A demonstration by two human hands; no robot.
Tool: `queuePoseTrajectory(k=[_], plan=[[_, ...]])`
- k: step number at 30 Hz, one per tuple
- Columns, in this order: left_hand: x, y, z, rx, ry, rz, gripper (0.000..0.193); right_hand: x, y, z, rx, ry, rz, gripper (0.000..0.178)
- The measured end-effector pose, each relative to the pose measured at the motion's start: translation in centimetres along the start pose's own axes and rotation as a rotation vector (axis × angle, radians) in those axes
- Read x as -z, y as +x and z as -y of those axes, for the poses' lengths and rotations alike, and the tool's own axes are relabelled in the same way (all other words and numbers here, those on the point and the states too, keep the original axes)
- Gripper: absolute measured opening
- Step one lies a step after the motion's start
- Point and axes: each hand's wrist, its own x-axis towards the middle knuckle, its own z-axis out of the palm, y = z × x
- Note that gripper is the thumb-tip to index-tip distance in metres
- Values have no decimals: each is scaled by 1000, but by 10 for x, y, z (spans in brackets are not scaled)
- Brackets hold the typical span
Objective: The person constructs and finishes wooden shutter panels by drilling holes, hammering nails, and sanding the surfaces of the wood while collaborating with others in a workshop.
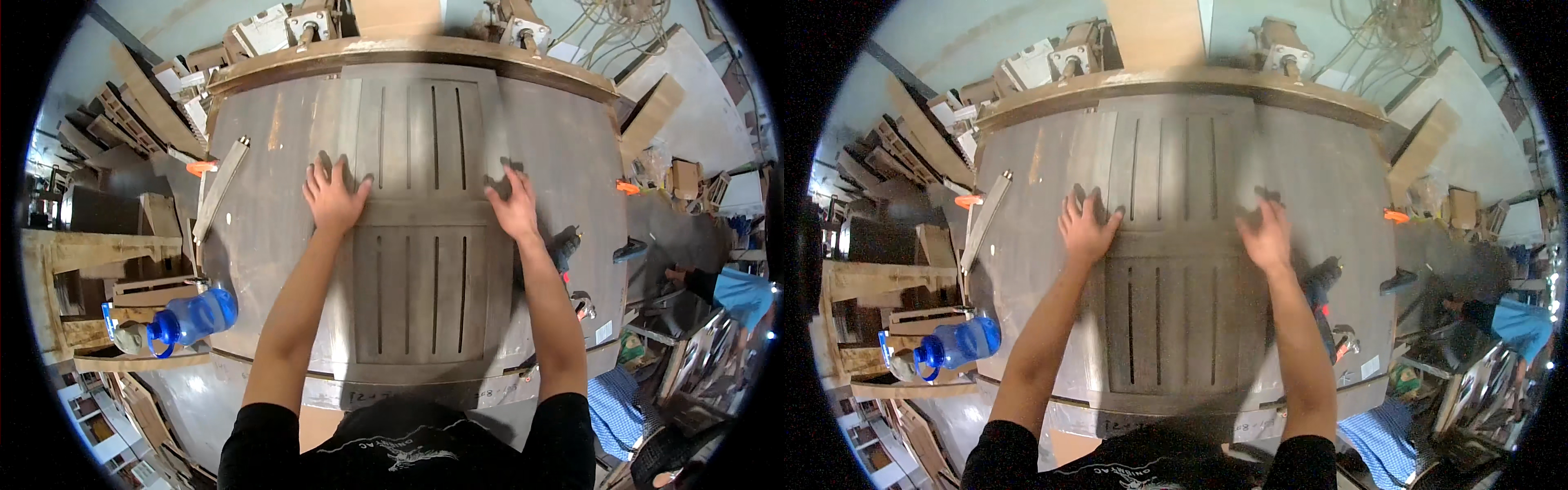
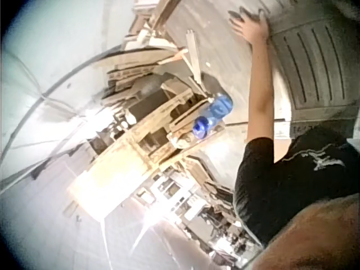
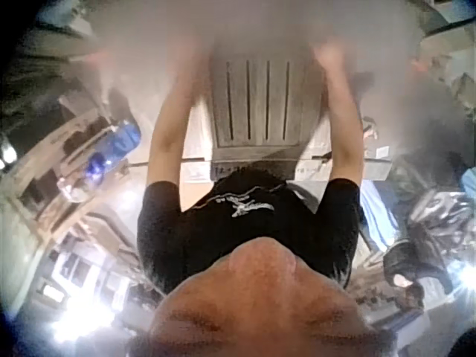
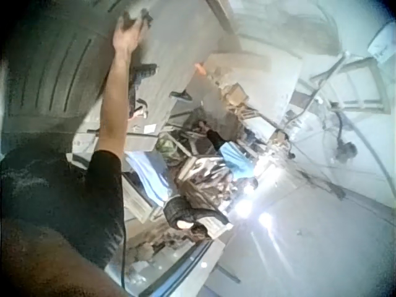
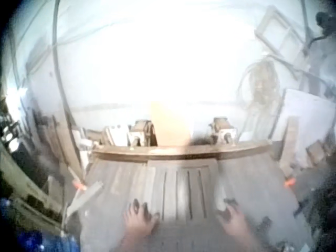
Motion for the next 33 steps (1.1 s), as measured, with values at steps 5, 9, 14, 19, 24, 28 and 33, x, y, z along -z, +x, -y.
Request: queuePoseTrajectory(k=[5, 9, 14, 19, 24, 28, 33], plan=[[-25, 10, 17, 68, 141, -66, 62, -44, 15, 17, -47, -91, -162, 49], [-13, 12, 14, 150, 22, -42, 58, -37, 21, 22, 136, 18, -327, 39], [-19, 4, 20, 170, 86, -60, 61, -42, 18, 32, 18, 9, -323, 33], [-16, -1, 17, 185, 47, -37, 62, -41, 10, 25, -101, -44, -239, 37], [-13, 1, 17, 153, 51, -84, 61, -40, 11, 26, -73, -51, -246, 37], [-14, 2, 21, 138, 43, -101, 60, -38, 11, 32, -112, -82, -193, 39], [-14, 1, 20, 100, 30, -130, 61, -36, 9, 32, -127, -76, -153, 40]])
